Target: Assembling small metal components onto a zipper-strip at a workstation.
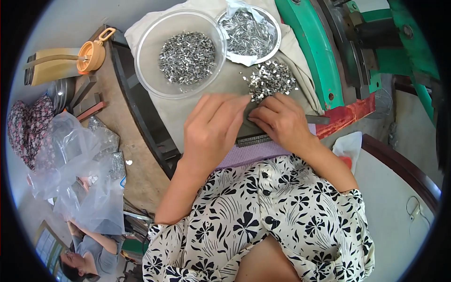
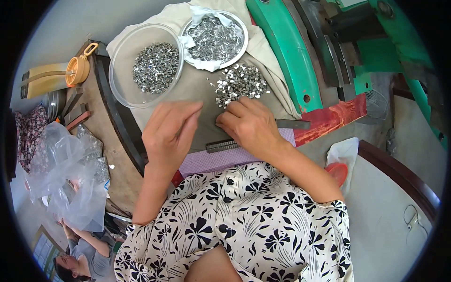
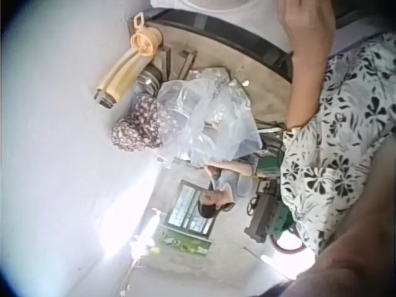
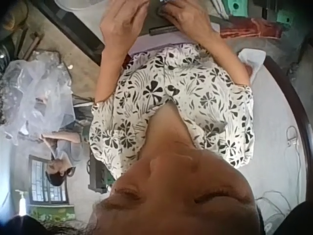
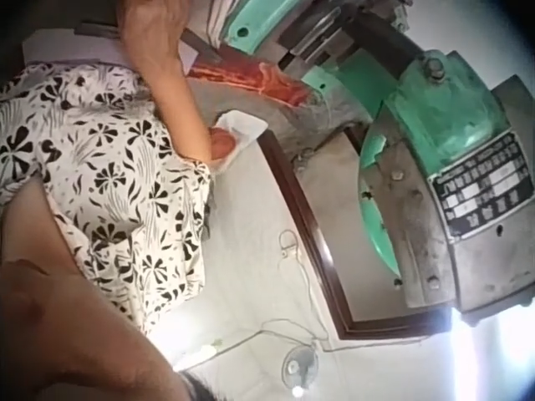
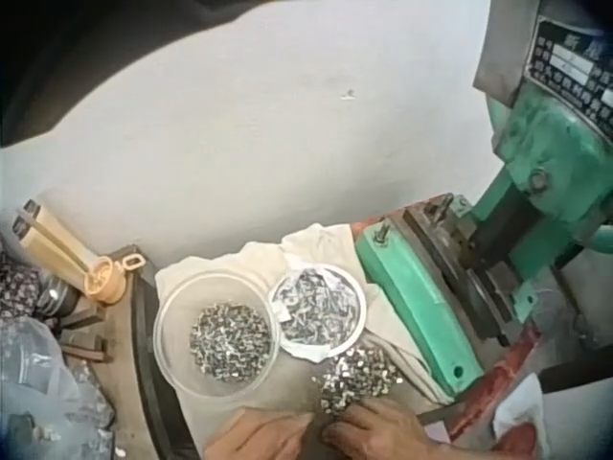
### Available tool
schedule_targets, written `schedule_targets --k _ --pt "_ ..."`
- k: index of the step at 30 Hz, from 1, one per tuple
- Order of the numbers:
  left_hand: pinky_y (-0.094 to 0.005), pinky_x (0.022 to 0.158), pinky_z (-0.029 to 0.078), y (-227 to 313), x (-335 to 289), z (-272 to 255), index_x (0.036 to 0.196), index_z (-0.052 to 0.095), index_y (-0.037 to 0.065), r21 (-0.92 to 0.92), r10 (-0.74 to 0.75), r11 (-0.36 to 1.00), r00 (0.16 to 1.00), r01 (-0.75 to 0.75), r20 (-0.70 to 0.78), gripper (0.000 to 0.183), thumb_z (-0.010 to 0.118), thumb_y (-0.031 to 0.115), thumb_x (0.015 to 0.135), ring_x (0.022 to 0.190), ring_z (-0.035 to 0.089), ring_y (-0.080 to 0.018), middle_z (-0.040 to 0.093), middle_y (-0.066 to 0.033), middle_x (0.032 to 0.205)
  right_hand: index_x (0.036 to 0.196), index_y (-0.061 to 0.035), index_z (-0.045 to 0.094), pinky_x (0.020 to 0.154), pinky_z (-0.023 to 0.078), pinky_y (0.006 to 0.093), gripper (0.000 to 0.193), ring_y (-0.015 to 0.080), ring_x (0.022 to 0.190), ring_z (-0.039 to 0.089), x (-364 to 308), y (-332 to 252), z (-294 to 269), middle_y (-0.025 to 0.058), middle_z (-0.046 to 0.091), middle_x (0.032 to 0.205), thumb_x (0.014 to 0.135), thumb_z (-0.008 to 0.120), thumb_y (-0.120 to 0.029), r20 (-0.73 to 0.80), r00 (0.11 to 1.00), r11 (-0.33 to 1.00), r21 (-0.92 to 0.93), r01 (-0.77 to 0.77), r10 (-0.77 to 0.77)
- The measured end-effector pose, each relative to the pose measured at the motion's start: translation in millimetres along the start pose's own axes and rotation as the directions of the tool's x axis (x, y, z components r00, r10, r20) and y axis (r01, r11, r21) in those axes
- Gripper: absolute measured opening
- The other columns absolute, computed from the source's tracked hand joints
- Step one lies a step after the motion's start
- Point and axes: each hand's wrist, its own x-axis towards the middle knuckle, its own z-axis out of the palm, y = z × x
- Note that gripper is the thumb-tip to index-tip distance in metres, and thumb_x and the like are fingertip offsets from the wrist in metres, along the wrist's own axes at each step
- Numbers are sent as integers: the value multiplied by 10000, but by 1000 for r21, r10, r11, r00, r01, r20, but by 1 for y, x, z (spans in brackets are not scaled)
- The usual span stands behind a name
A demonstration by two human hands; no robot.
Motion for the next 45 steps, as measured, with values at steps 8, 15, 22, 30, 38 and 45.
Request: schedule_targets --k 8,15,22,30,38,45 --pt "-346 730 508 0 -73 -6 1005 715 31 -84 -191 976 973 203 130 310 802 -14 710 836 641 -267 684 -116 939 833 -100 725 713 452 366 146 240 823 567 -10 0 0 20 604 833 709 801 -114 -12 1000 1000 27 6 -6" --pt "-390 750 468 -6 -86 2 1014 694 63 76 -101 994 951 82 293 356 830 137 693 870 584 -286 622 -75 962 803 -133 746 832 381 403 102 232 950 537 -9 -4 -7 -18 603 881 725 806 -160 -20 999 999 -6 -49 48" --pt "-387 779 454 -11 -91 -5 1005 692 58 73 -175 984 951 162 253 304 795 102 722 916 576 -275 607 -66 993 844 -128 771 902 306 384 97 217 993 510 -10 -15 -6 -34 617 913 756 792 -163 74 987 979 138 -153 143" --pt "-392 830 470 -8 -99 1 973 686 31 -39 -350 932 921 361 168 306 825 80 705 976 576 -306 618 -104 1068 850 -141 778 951 291 404 90 216 1037 494 -1 -22 0 -36 618 951 767 788 -173 251 959 960 205 -189 135" --pt "-368 855 482 -7 -100 2 913 708 23 -28 -392 915 905 402 166 278 849 85 682 1010 586 -280 634 -104 1085 810 -148 793 971 276 414 104 224 1059 485 6 -27 4 -34 611 966 717 817 -189 282 947 961 179 -211 155" --pt "-392 808 478 -9 -100 4 888 672 21 -44 -352 931 925 361 143 240 824 75 710 965 574 -313 619 -116 1085 821 -138 789 964 278 426 138 226 1056 472 5 -31 8 -33 606 968 699 831 -185 258 948 959 161 -234 188"
